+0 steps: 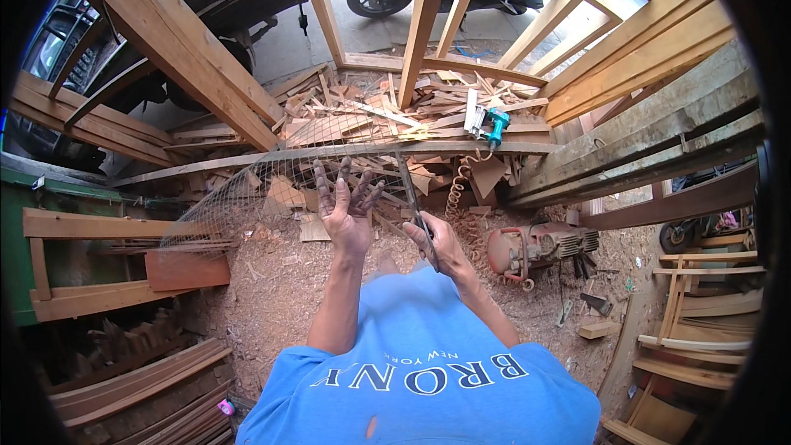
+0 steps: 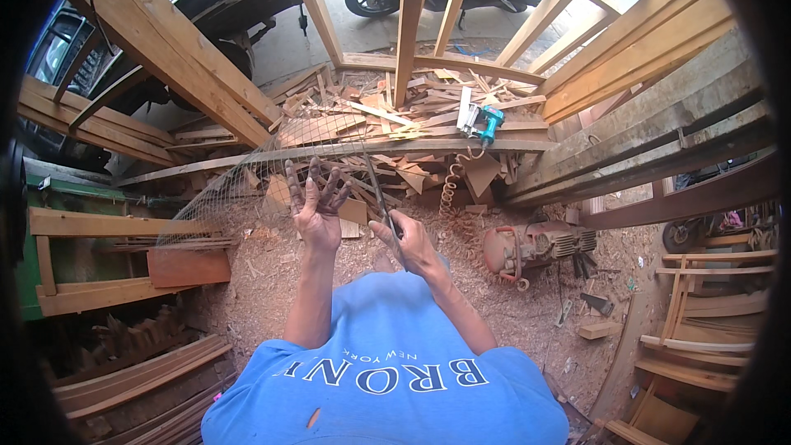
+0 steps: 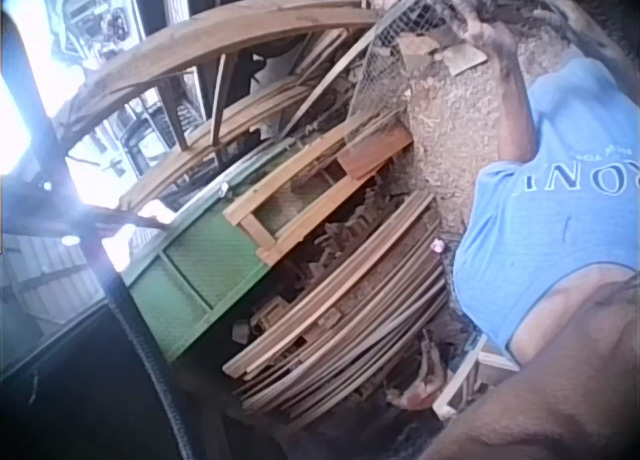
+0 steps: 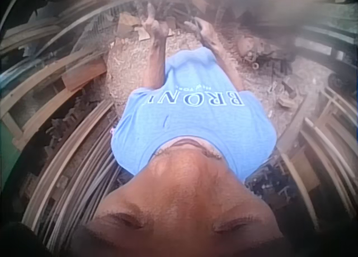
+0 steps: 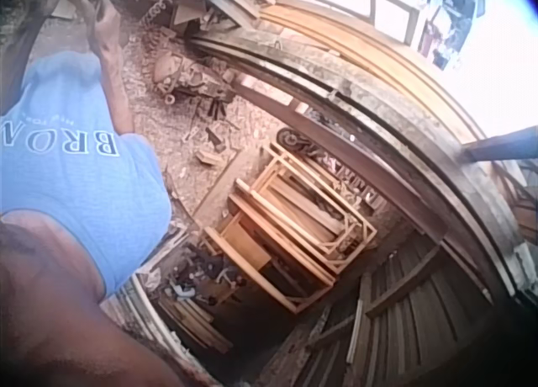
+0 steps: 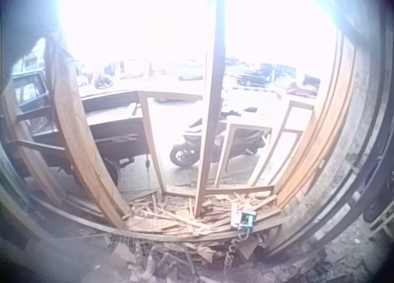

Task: The person assembles a wooden frame by positioning a wire mesh panel and securing it with a staple gun. They then cut excess wire mesh with shears and place the mesh into a metal frame on the floor.

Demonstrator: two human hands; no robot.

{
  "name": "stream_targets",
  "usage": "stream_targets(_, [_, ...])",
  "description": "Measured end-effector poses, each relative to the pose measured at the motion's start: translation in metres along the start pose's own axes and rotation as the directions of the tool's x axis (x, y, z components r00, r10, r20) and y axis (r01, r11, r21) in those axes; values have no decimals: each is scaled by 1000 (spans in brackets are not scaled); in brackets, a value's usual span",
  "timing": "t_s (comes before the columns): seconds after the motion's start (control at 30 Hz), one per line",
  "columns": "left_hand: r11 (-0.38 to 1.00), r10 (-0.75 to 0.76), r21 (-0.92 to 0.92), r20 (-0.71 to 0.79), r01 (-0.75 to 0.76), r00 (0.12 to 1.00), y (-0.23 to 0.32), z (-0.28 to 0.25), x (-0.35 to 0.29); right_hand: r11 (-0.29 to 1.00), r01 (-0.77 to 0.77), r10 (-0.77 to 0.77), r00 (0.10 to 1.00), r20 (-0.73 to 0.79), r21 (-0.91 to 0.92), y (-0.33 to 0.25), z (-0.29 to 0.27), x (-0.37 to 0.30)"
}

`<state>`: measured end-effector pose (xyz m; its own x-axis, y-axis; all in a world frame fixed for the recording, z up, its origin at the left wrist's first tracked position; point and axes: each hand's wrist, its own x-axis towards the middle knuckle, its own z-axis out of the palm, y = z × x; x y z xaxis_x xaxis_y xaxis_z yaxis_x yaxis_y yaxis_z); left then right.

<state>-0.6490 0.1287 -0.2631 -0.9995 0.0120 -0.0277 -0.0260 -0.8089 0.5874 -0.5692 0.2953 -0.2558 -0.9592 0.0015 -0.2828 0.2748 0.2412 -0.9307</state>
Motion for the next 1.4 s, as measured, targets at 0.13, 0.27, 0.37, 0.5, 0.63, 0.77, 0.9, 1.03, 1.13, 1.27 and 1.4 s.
stream_targets(0.13, [1000, -7, 3, -11, 7, 1000, 0, 0, 0, 1000, 27, -27, 1000, 1, -6, 1, 0, -1])
stream_targets(0.27, [1000, -21, 7, -33, 21, 999, 1, 3, -2, 1000, 17, -17, 1000, 15, -16, 3, 0, -1])
stream_targets(0.37, [999, 10, -33, -45, -11, 999, 1, 6, -3, 1000, -3, 3, 1000, 21, -28, 4, 0, -1])
stream_targets(0.5, [1000, 3, -22, -65, -5, 998, 2, 8, -4, 999, 43, -43, 999, 10, -10, 7, 2, 0])
stream_targets(0.63, [1000, 3, -15, -72, -4, 997, 1, 7, -5, 999, 38, -38, 999, 10, -2, 10, 2, -1])
stream_targets(0.77, [1000, 8, -1, -69, -8, 998, 1, 6, -5, 996, 91, -92, 996, 21, 11, 12, 1, -2])
stream_targets(0.9, [1000, 10, 1, -74, -10, 997, 0, 5, -5, 996, 82, -83, 996, 30, 33, 13, 1, -2])
stream_targets(1.03, [999, 31, -6, -69, -31, 997, 0, 3, -5, 997, 66, -67, 998, 15, 43, 13, 1, -3])
stream_targets(1.13, [999, 36, 2, -73, -36, 997, 0, 1, -5, 998, 53, -53, 998, 22, 36, 13, 0, -4])
stream_targets(1.27, [1000, 27, 6, -83, -26, 996, -1, 0, -6, 999, 40, -40, 999, 17, 35, 13, 1, -4])
stream_targets(1.4, [999, 22, 30, -93, -19, 995, -2, -1, -7, 999, -3, 3, 1000, -3, 41, 12, 1, -3])
